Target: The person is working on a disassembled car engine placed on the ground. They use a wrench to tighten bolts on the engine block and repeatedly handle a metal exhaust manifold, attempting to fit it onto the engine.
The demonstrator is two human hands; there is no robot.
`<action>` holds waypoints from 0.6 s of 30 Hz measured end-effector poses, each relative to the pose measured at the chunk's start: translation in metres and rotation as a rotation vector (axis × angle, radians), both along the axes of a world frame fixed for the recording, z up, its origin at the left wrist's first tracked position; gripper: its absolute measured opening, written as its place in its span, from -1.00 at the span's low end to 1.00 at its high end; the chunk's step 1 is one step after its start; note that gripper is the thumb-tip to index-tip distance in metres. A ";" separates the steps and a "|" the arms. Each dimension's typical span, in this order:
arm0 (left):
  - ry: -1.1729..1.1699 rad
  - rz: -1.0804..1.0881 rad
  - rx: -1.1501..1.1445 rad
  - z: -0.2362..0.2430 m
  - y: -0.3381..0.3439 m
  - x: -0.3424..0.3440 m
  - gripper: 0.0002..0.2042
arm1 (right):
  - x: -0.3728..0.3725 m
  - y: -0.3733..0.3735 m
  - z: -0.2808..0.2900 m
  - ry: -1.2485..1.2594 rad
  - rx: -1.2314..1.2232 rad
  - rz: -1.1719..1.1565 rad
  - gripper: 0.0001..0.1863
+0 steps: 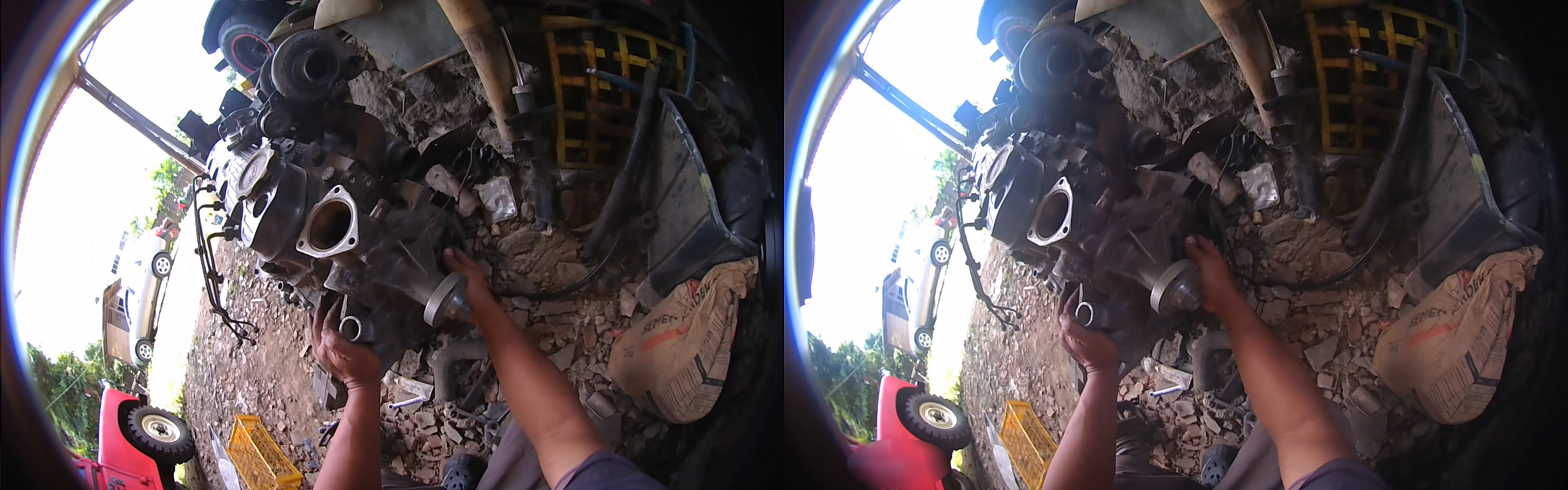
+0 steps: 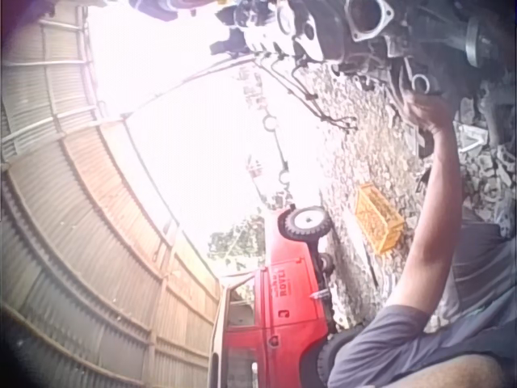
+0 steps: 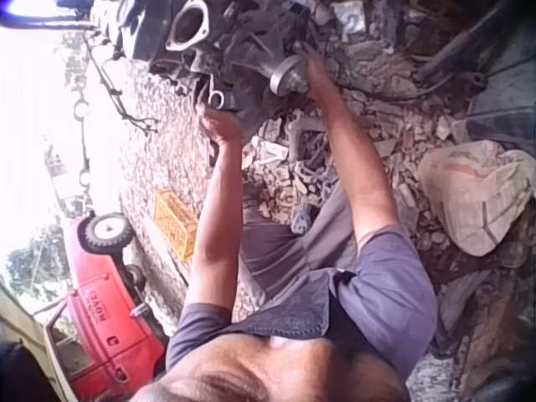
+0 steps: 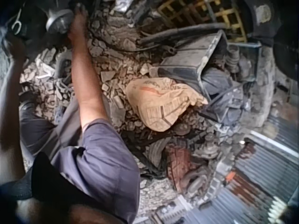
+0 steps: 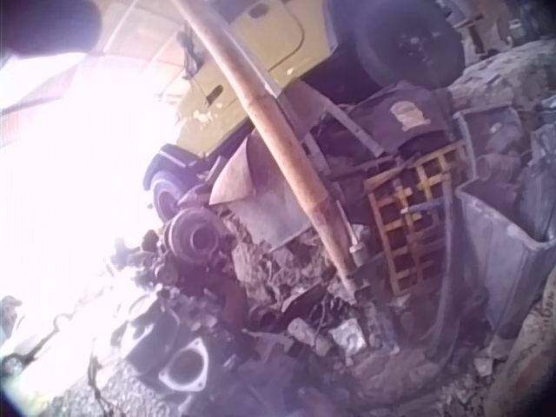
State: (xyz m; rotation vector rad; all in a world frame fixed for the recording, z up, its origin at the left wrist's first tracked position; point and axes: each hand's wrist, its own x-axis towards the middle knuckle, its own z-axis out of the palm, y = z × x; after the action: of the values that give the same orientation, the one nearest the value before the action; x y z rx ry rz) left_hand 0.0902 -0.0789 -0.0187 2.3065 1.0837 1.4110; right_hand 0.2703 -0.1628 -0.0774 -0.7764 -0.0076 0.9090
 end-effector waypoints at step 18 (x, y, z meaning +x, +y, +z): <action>-0.071 -0.032 -0.033 0.006 -0.012 0.009 -0.43 | 0.016 0.026 -0.057 -0.685 -0.155 -0.198 -0.55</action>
State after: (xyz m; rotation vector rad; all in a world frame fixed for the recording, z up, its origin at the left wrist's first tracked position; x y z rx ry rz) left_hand 0.0993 -0.0908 -0.0125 2.2234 1.0374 1.4397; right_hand 0.2862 -0.1364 -0.1346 -1.1815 -0.4580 0.4258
